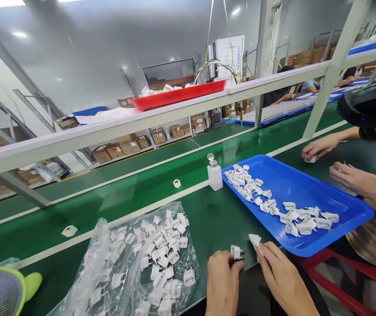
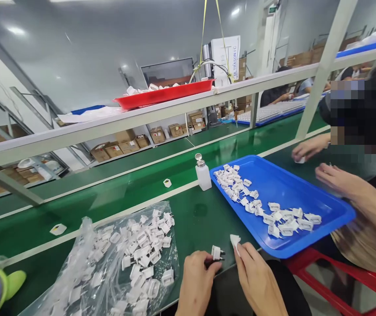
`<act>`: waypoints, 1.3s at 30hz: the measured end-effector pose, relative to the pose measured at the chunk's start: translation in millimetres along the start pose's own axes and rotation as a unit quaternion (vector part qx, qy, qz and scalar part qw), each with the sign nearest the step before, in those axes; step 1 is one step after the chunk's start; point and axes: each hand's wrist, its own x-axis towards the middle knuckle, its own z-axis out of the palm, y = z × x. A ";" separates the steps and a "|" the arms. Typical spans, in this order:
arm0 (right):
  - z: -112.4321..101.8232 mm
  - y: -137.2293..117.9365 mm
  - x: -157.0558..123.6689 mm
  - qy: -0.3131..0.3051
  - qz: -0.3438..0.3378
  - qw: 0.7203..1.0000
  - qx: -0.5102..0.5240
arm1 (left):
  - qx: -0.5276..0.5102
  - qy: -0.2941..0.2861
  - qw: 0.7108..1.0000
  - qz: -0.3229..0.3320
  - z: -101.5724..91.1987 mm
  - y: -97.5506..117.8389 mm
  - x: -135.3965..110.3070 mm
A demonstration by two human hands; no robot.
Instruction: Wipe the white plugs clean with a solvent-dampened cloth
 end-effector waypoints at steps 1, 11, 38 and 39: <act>-1.7 2.6 -1.7 -0.012 -0.011 1.000 -0.012 | -0.018 -0.004 1.000 0.008 -2.9 -3.4 -0.8; 30.1 0.1 -18.8 -0.055 -0.244 0.957 -0.146 | -0.059 -0.085 0.974 0.200 4.2 -32.3 29.4; -3.9 -5.7 -10.4 0.034 0.031 0.993 0.108 | -0.353 -0.072 0.929 0.089 -5.7 -19.9 5.8; -0.5 -9.5 -12.3 0.028 0.052 0.987 0.148 | -0.425 -0.074 0.900 0.065 -6.4 -14.9 0.1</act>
